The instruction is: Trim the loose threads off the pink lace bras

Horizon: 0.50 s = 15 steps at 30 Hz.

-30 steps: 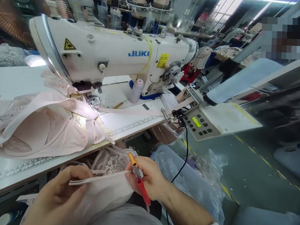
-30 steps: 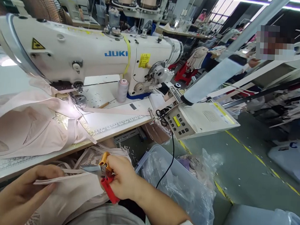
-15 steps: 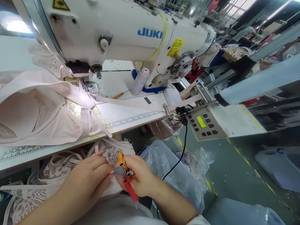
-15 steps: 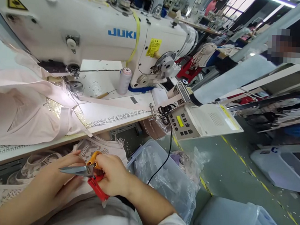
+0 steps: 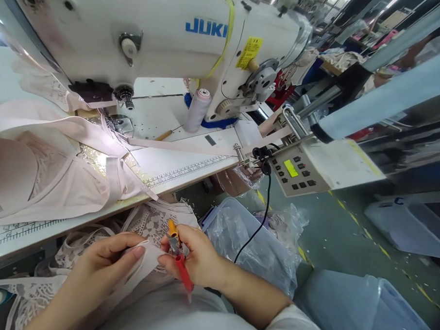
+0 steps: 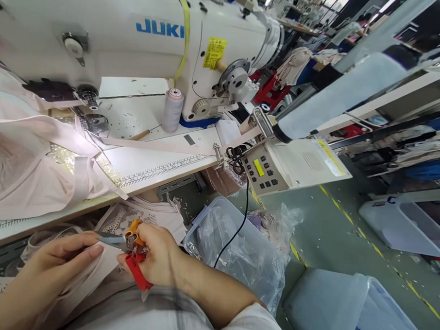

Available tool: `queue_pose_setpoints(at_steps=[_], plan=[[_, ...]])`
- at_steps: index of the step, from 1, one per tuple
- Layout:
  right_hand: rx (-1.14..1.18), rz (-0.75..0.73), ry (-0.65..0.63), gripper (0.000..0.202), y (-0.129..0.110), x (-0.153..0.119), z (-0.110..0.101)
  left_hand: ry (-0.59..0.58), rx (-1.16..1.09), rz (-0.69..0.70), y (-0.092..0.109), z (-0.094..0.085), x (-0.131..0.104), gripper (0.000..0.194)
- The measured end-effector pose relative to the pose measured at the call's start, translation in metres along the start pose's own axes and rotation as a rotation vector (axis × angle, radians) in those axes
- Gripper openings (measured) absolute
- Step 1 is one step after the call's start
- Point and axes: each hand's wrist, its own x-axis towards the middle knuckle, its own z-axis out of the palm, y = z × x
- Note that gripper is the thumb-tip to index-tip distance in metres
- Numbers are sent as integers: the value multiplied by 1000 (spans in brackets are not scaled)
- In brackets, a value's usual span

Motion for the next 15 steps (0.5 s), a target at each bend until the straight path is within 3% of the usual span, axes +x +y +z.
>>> queue_pose_setpoints(at_steps=[5, 15], plan=[[24, -68, 33, 22, -6, 1, 2, 60, 136, 97, 8, -3, -6, 11], [-77, -133, -46, 22, -13, 0, -14, 185, 0, -100, 21, 11, -13, 9]])
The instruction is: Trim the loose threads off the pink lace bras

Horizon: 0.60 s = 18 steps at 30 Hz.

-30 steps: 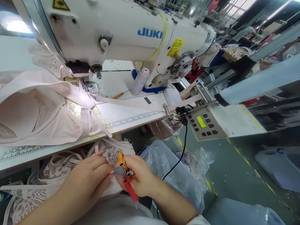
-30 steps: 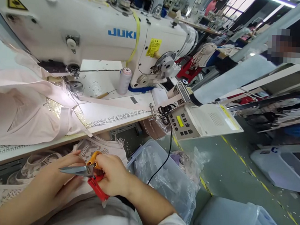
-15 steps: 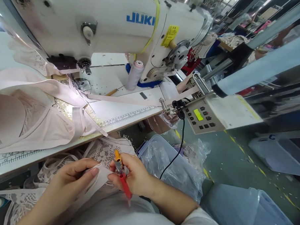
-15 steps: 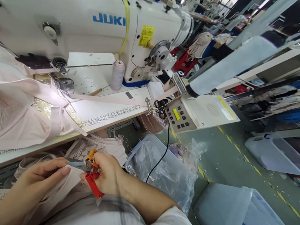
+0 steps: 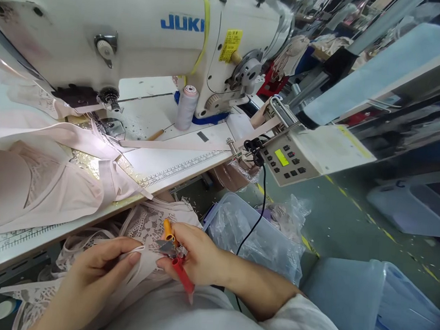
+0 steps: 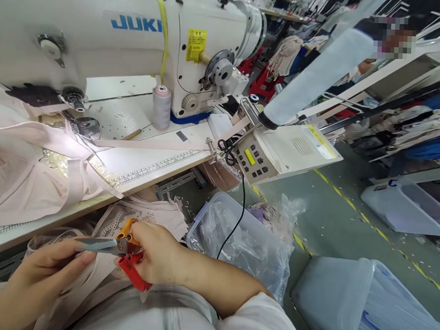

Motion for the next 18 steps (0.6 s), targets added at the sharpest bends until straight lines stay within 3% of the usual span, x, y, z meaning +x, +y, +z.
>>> queue_pose_setpoints(at_steps=[6, 12, 14, 18], plan=[[233, 141, 6, 21, -2, -3, 7, -49, -282, -290, -5, 3, 4, 24], [326, 122, -4, 26, -1, 1, 4, 39, -361, -324, -9, 3, 6, 29], [269, 80, -114, 33, 5, 3, -9, 35, -336, -304, -8, 2, 6, 31], [-106, 64, -507, 37, 17, 8, -38, -9, -269, -293, -5, 4, 6, 30]])
